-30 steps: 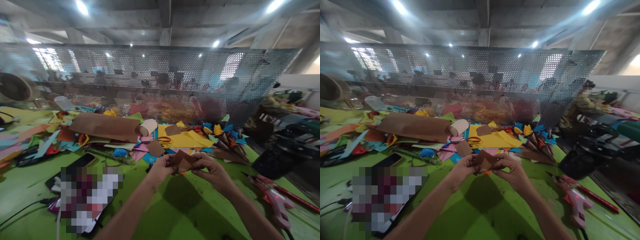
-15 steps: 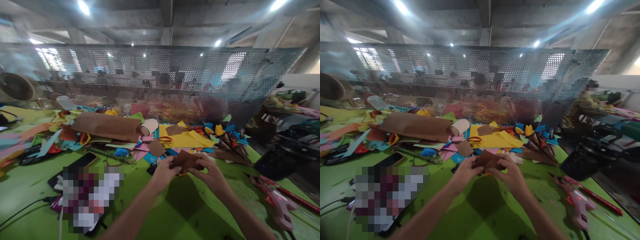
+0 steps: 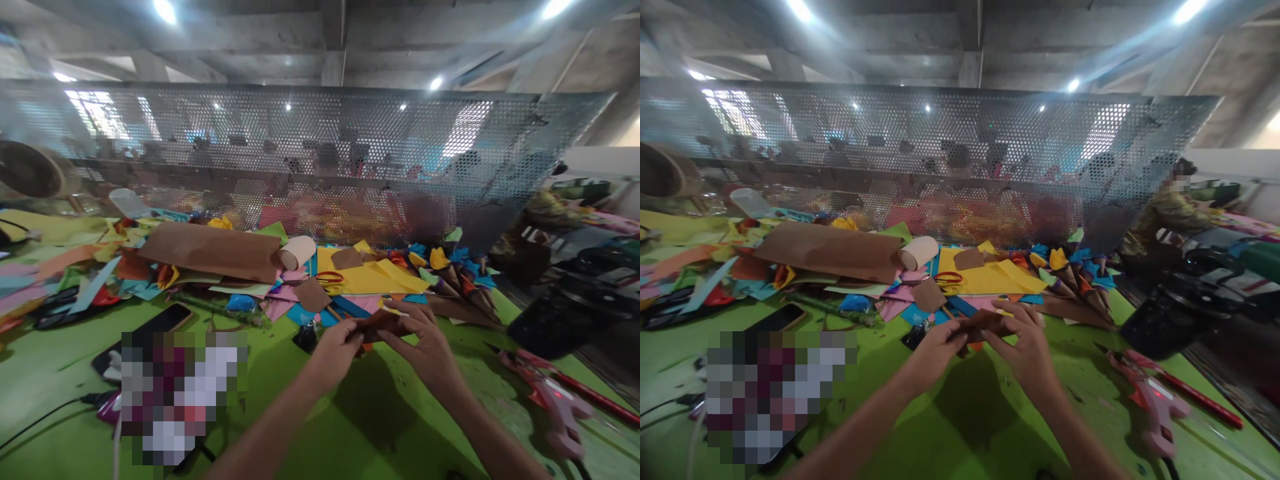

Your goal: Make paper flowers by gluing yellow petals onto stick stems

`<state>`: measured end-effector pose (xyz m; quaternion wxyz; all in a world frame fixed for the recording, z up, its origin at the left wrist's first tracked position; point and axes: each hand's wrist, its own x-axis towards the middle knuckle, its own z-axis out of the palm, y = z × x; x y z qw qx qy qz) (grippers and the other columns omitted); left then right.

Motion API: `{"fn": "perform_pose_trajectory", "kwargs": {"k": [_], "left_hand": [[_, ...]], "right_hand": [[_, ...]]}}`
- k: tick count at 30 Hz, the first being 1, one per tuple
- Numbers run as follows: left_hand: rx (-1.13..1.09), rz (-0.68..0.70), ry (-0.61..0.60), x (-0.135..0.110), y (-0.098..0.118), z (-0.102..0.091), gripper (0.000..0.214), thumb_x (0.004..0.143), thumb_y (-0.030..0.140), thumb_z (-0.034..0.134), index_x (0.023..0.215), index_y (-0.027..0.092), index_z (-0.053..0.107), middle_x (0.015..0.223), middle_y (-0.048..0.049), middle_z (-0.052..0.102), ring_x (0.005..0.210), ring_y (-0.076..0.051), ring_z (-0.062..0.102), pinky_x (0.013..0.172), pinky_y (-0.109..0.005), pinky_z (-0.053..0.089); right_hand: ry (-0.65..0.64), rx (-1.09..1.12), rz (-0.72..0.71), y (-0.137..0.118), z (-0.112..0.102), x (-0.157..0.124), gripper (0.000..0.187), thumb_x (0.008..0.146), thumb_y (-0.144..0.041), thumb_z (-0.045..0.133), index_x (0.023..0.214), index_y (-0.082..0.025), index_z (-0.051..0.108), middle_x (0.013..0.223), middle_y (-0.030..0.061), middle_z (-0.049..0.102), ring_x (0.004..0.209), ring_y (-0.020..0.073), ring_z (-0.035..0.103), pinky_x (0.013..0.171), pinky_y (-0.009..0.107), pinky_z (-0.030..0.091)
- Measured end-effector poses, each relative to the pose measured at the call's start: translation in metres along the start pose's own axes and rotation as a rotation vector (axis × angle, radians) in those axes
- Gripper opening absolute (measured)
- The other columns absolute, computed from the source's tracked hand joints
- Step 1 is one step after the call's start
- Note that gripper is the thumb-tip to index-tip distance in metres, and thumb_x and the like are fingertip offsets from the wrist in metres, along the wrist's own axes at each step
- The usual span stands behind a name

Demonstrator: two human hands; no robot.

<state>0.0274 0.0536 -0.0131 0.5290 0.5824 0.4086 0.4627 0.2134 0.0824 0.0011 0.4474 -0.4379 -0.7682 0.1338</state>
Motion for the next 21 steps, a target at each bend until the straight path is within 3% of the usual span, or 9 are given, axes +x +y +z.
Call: {"fn": "perform_pose_trajectory", "kwargs": {"k": [5,8,13,21], "left_hand": [[0.021,0.02,-0.005,0.0001,-0.0012,0.0015,0.029,0.085,0.019,0.051,0.11,0.014,0.065,0.096,-0.0063,0.067,0.079,-0.016,0.054,0.073,-0.028,0.042],[0.072,0.034,0.022,-0.0002,-0.0014,0.0016,0.024,0.082,0.019,0.055,0.104,0.014,0.065,0.1,-0.0071,0.069,0.087,-0.018,0.057,0.078,-0.029,0.044],[0.013,-0.04,0.022,0.0005,-0.0022,0.0013,0.021,0.084,0.022,0.05,0.093,0.013,0.067,0.085,-0.0063,0.07,0.072,-0.016,0.058,0.065,-0.025,0.044],[0.039,-0.009,0.034,-0.0005,0.002,-0.0005,0.028,0.088,0.036,0.052,0.085,0.015,0.069,0.08,-0.0057,0.07,0.065,-0.014,0.056,0.062,-0.024,0.043]], "right_hand": [[0.024,0.077,0.108,0.002,0.0015,-0.0003,0.025,0.076,-0.039,0.069,0.058,-0.023,0.059,0.072,0.0029,0.059,0.077,0.024,0.054,0.073,0.037,0.041],[0.052,0.1,0.161,0.0005,0.0016,-0.0002,0.03,0.074,-0.04,0.068,0.055,-0.023,0.054,0.069,0.0016,0.052,0.074,0.0227,0.051,0.071,0.035,0.039],[0.042,0.145,0.238,-0.0033,0.0012,-0.0008,0.032,0.076,-0.04,0.067,0.056,-0.022,0.049,0.07,-0.0001,0.048,0.071,0.0203,0.048,0.069,0.033,0.037],[0.052,0.177,0.214,-0.004,-0.0016,0.0,0.032,0.08,-0.039,0.064,0.058,-0.023,0.047,0.071,0.0004,0.051,0.073,0.0207,0.048,0.072,0.034,0.037]]}}
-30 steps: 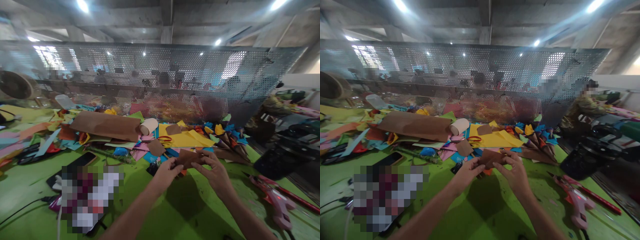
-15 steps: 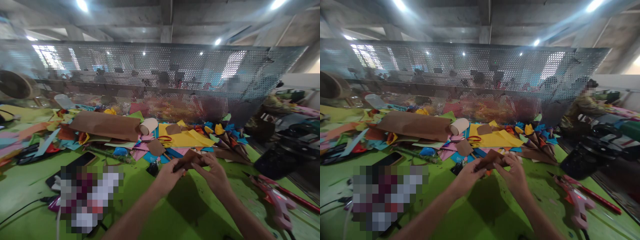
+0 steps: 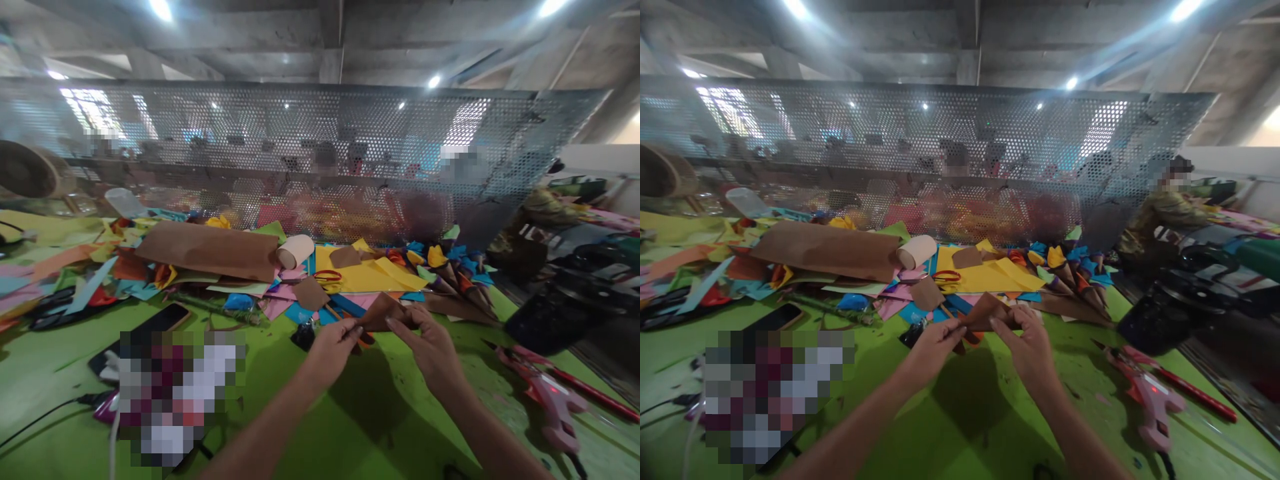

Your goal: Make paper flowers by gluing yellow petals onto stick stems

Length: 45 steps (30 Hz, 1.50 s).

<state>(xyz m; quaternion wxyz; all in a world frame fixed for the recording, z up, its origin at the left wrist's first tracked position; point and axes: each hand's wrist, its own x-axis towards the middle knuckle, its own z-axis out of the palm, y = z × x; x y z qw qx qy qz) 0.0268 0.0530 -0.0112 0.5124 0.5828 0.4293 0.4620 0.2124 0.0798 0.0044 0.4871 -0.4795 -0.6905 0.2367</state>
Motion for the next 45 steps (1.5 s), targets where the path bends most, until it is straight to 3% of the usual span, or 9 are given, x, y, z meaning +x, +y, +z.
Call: {"fn": "perform_pose_trajectory", "kwargs": {"k": [8,11,16,22,29,35,37,41,45], "left_hand": [[0.252,0.099,0.01,-0.003,0.001,-0.003,0.03,0.093,0.037,0.047,0.082,0.016,0.066,0.076,-0.0025,0.066,0.071,-0.016,0.056,0.064,-0.024,0.038],[0.271,0.124,-0.009,-0.004,0.001,-0.004,0.023,0.092,0.033,0.049,0.09,0.017,0.066,0.084,-0.0025,0.068,0.076,-0.017,0.058,0.068,-0.024,0.039],[0.289,0.1,-0.004,-0.004,0.002,-0.004,0.029,0.093,0.035,0.046,0.083,0.017,0.065,0.077,-0.0029,0.066,0.072,-0.016,0.056,0.064,-0.025,0.038],[0.252,0.057,-0.001,-0.004,0.002,-0.004,0.035,0.093,0.038,0.044,0.077,0.016,0.066,0.069,-0.0026,0.063,0.066,-0.016,0.054,0.062,-0.026,0.036],[0.086,0.026,-0.007,-0.002,0.007,-0.001,0.029,0.09,0.038,0.05,0.085,0.015,0.067,0.081,-0.0045,0.068,0.075,-0.017,0.057,0.07,-0.026,0.04],[0.058,0.028,-0.015,-0.001,0.001,-0.002,0.03,0.09,0.033,0.047,0.07,0.016,0.062,0.069,-0.004,0.065,0.065,-0.015,0.055,0.064,-0.025,0.041],[0.133,0.087,0.007,-0.002,0.001,-0.002,0.03,0.092,0.033,0.046,0.076,0.016,0.065,0.074,-0.0046,0.067,0.07,-0.017,0.057,0.067,-0.026,0.042],[0.319,0.23,0.062,-0.004,0.004,0.0,0.031,0.096,0.034,0.044,0.105,0.017,0.069,0.098,-0.0081,0.071,0.089,-0.022,0.061,0.08,-0.03,0.045],[0.358,0.312,0.019,-0.005,0.004,0.002,0.041,0.099,0.03,0.036,0.134,0.022,0.057,0.127,-0.0102,0.064,0.115,-0.024,0.058,0.101,-0.033,0.041]], "right_hand": [[0.032,-0.011,-0.003,-0.005,-0.002,-0.001,0.028,0.083,-0.036,0.061,0.061,-0.023,0.048,0.072,0.0003,0.051,0.076,0.0211,0.048,0.075,0.034,0.037],[0.028,-0.011,-0.01,-0.005,-0.002,-0.001,0.028,0.082,-0.037,0.062,0.061,-0.023,0.05,0.071,0.0005,0.052,0.076,0.0211,0.048,0.075,0.034,0.037],[0.036,-0.014,0.007,-0.006,-0.002,-0.003,0.028,0.083,-0.037,0.061,0.062,-0.023,0.05,0.068,-0.0008,0.049,0.071,0.0196,0.046,0.069,0.032,0.037],[0.042,-0.001,0.002,-0.005,-0.001,-0.003,0.028,0.084,-0.037,0.06,0.063,-0.023,0.048,0.068,-0.001,0.048,0.07,0.0188,0.045,0.068,0.032,0.037],[-0.014,0.016,-0.023,-0.01,0.002,-0.004,0.026,0.084,-0.035,0.059,0.063,-0.023,0.05,0.071,0.001,0.053,0.072,0.0197,0.048,0.07,0.033,0.038],[-0.012,0.046,-0.018,-0.014,0.003,-0.006,0.026,0.082,-0.034,0.061,0.061,-0.023,0.05,0.068,0.0001,0.051,0.069,0.019,0.047,0.066,0.032,0.038],[-0.014,0.057,-0.004,-0.014,0.003,-0.007,0.025,0.082,-0.034,0.062,0.062,-0.023,0.052,0.069,0.0005,0.053,0.07,0.0191,0.048,0.066,0.031,0.039],[-0.039,0.07,0.024,-0.015,0.006,-0.008,0.026,0.08,-0.036,0.064,0.06,-0.023,0.054,0.069,0.0009,0.054,0.069,0.0192,0.049,0.064,0.031,0.04],[-0.064,0.119,0.048,-0.015,0.008,-0.009,0.017,0.078,-0.036,0.065,0.068,-0.023,0.064,0.074,0.002,0.057,0.074,0.0212,0.053,0.069,0.032,0.043]]}}
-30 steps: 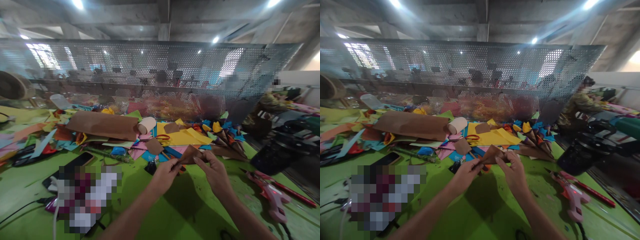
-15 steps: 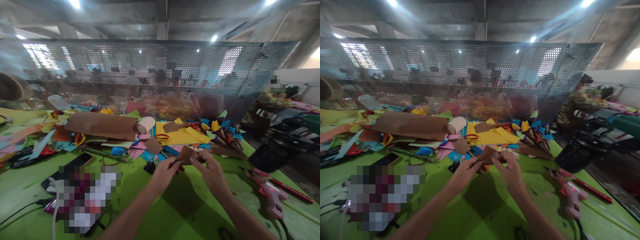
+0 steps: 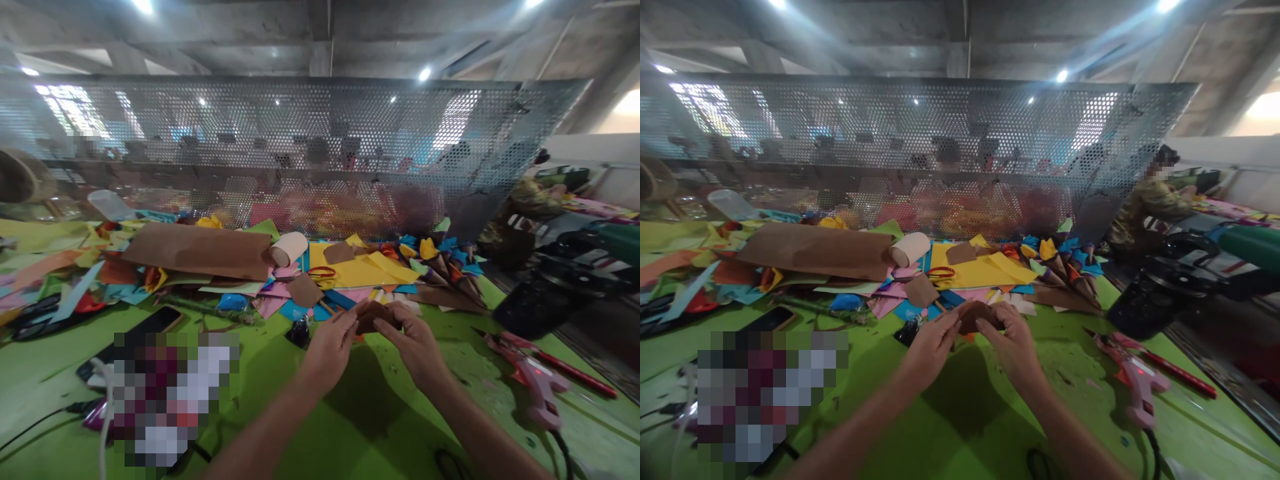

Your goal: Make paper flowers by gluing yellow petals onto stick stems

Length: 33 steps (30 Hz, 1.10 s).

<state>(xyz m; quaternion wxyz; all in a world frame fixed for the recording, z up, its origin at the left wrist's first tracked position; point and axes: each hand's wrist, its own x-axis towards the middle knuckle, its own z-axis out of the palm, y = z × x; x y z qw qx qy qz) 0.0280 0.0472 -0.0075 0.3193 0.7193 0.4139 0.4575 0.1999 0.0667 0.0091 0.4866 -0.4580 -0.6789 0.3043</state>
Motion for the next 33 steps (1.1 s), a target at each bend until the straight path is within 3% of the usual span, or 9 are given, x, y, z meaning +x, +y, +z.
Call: {"fn": "perform_pose_trajectory", "kwargs": {"k": [4,11,19,24,28,31,33], "left_hand": [[0.134,-0.015,-0.055,-0.003,-0.002,-0.002,0.048,0.1,0.026,0.032,0.146,0.027,0.044,0.127,-0.0122,0.062,0.114,-0.025,0.059,0.099,-0.037,0.044],[0.626,0.005,-0.174,-0.005,0.005,-0.002,0.056,0.101,0.03,0.028,0.155,0.027,0.017,0.109,-0.0121,0.06,0.089,-0.024,0.06,0.077,-0.033,0.048],[0.833,0.029,-0.191,-0.007,0.0,0.004,0.062,0.098,0.017,0.031,0.156,0.025,0.01,0.104,-0.0095,0.058,0.086,-0.022,0.059,0.073,-0.032,0.048],[0.666,-0.021,-0.184,-0.007,0.005,0.004,0.056,0.1,0.026,0.029,0.155,0.029,0.017,0.112,-0.0114,0.059,0.094,-0.025,0.061,0.081,-0.037,0.049],[0.223,-0.144,-0.07,-0.005,0.009,-0.004,0.05,0.1,0.045,0.029,0.142,0.024,0.046,0.126,-0.0108,0.061,0.113,-0.025,0.057,0.095,-0.035,0.043],[0.033,-0.245,-0.025,-0.003,0.007,-0.011,0.05,0.099,0.05,0.028,0.105,0.018,0.066,0.097,-0.0071,0.068,0.091,-0.021,0.06,0.082,-0.031,0.044],[0.014,-0.281,-0.023,-0.002,0.005,-0.013,0.05,0.099,0.051,0.029,0.082,0.018,0.061,0.076,-0.0027,0.062,0.074,-0.018,0.055,0.069,-0.028,0.039]], "right_hand": [[-0.033,0.025,0.01,0.001,-0.001,0.0,0.016,0.079,-0.036,0.064,0.073,-0.023,0.07,0.083,0.0038,0.063,0.083,0.0236,0.058,0.076,0.034,0.045],[-0.07,0.052,0.039,0.0,-0.003,0.001,0.02,0.082,-0.04,0.063,0.072,-0.024,0.072,0.089,0.0054,0.066,0.091,0.0255,0.059,0.082,0.037,0.047],[-0.085,0.075,-0.009,-0.004,-0.003,0.0,0.033,0.088,-0.046,0.054,0.072,-0.024,0.072,0.086,0.0056,0.064,0.09,0.0254,0.055,0.089,0.037,0.04],[-0.055,0.054,0.06,0.002,-0.003,0.001,0.021,0.079,-0.041,0.066,0.07,-0.022,0.07,0.084,0.0047,0.063,0.087,0.0252,0.055,0.082,0.036,0.041],[-0.046,0.079,0.047,0.003,-0.005,0.004,0.018,0.081,-0.037,0.064,0.073,-0.024,0.072,0.09,0.0043,0.065,0.095,0.0254,0.055,0.09,0.037,0.039],[-0.013,0.079,0.036,0.002,-0.007,0.006,0.016,0.082,-0.036,0.065,0.075,-0.025,0.074,0.093,0.0038,0.065,0.098,0.0251,0.054,0.091,0.036,0.039],[0.009,0.09,0.036,0.002,-0.007,0.006,0.015,0.081,-0.036,0.066,0.074,-0.025,0.074,0.093,0.0039,0.065,0.099,0.0253,0.053,0.091,0.035,0.039]]}}
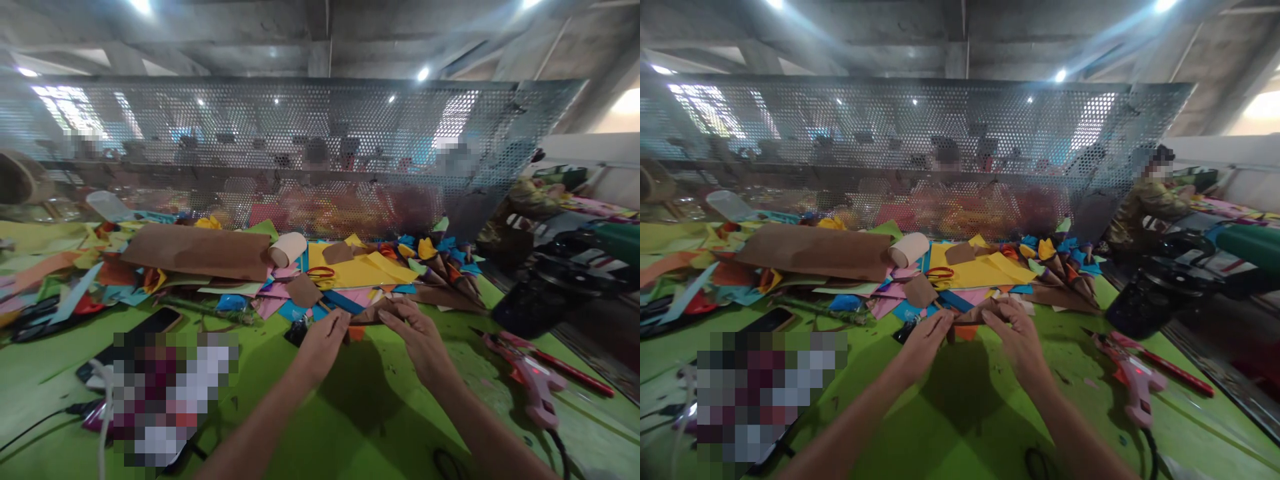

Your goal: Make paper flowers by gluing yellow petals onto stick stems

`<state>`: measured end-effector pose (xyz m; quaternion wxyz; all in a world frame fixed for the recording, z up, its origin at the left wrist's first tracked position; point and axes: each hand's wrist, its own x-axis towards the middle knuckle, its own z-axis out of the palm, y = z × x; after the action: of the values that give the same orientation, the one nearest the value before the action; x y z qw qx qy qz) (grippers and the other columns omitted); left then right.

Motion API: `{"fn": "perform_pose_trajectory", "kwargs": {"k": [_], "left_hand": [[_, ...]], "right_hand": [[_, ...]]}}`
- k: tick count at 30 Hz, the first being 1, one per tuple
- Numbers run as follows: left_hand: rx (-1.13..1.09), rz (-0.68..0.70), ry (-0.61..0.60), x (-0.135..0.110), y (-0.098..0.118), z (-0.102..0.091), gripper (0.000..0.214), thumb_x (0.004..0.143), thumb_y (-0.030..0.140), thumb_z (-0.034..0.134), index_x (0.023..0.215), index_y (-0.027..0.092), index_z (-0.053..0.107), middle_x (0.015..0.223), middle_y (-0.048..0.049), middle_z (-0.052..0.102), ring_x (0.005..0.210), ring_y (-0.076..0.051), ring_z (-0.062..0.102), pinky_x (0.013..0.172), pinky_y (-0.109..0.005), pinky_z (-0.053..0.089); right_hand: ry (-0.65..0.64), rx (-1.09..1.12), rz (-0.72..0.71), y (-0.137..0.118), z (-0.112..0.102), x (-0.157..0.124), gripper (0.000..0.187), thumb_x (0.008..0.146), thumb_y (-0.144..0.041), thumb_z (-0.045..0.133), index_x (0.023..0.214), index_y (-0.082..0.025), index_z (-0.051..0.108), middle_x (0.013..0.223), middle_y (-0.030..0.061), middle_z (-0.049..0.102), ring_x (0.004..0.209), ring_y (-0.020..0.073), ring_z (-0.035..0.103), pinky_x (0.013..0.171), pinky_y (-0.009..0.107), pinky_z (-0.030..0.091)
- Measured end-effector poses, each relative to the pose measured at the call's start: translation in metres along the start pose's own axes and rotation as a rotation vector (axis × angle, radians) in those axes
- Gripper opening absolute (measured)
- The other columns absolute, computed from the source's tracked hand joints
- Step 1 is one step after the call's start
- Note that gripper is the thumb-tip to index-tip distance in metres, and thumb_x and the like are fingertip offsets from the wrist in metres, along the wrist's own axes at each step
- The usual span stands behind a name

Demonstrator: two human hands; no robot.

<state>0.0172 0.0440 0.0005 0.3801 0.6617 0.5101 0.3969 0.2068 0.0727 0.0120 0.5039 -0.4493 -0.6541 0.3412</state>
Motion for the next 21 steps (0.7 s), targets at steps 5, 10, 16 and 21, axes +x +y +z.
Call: {"fn": "perform_pose_trajectory", "kwargs": {"k": [5,10,16,21], "left_hand": [[-0.051,-0.005,-0.009,0.004,-0.003,0.002,0.035,0.095,0.045,0.04,0.072,0.019,0.048,0.07,0.0019,0.052,0.069,-0.014,0.047,0.064,-0.026,0.031],[-0.228,-0.103,-0.053,0.007,-0.006,0.005,0.025,0.093,0.036,0.043,0.075,0.019,0.049,0.066,0.0027,0.051,0.061,-0.012,0.043,0.06,-0.026,0.031],[-0.233,-0.057,-0.019,0.008,-0.011,0.006,0.025,0.092,0.038,0.047,0.08,0.018,0.055,0.069,0.0016,0.057,0.064,-0.012,0.047,0.061,-0.024,0.034],[-0.248,-0.017,0.015,0.008,-0.014,0.006,0.021,0.091,0.035,0.049,0.093,0.018,0.061,0.075,0.0013,0.059,0.063,-0.011,0.047,0.06,-0.023,0.036]], "right_hand": [[0.0,0.017,0.026,-0.001,0.0,-0.001,0.016,0.08,-0.038,0.067,0.076,-0.025,0.075,0.091,0.0045,0.066,0.096,0.0255,0.054,0.09,0.036,0.041],[0.013,0.062,0.044,0.001,0.001,-0.002,0.015,0.078,-0.04,0.07,0.075,-0.026,0.076,0.092,0.0049,0.064,0.098,0.0261,0.054,0.092,0.038,0.04],[0.095,0.116,0.068,0.006,-0.001,0.0,0.016,0.074,-0.042,0.074,0.078,-0.027,0.077,0.102,0.0047,0.062,0.106,0.0278,0.051,0.097,0.039,0.036],[0.104,0.14,0.1,0.003,-0.004,0.0,0.017,0.077,-0.043,0.07,0.082,-0.028,0.077,0.096,0.0029,0.065,0.102,0.0263,0.053,0.095,0.039,0.035]]}}
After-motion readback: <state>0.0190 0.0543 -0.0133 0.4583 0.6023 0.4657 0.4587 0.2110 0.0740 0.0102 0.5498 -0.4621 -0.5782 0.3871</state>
